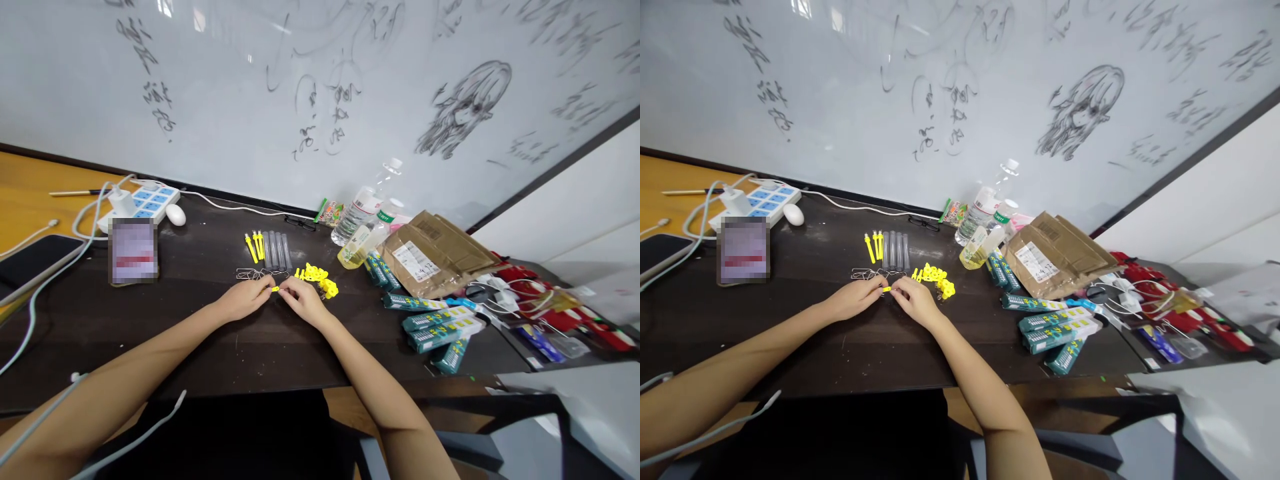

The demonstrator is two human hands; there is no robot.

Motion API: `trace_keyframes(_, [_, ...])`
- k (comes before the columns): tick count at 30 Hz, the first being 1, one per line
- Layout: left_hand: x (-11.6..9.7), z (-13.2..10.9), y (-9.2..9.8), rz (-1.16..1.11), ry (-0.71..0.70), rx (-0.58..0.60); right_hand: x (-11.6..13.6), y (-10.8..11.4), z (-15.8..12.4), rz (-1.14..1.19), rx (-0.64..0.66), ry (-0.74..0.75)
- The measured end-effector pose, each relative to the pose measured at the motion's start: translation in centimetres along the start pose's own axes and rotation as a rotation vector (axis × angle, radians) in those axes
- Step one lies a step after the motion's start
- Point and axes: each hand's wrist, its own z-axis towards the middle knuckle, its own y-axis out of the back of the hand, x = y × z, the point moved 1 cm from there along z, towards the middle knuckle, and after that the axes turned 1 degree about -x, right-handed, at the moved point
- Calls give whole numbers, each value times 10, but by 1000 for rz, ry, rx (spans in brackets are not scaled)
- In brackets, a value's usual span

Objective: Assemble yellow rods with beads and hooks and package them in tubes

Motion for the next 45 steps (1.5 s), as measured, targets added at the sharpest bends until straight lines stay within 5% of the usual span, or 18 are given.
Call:
trace_keyframes(25, [1,2,2,-37,28,79,3,1,-1,-107,-44,-2])
trace_keyframes(35, [1,4,6,-228,50,43,1,1,0,-124,-43,-22])
trace_keyframes(45, [8,5,-2,-181,35,25,3,1,-1,-189,-11,50])
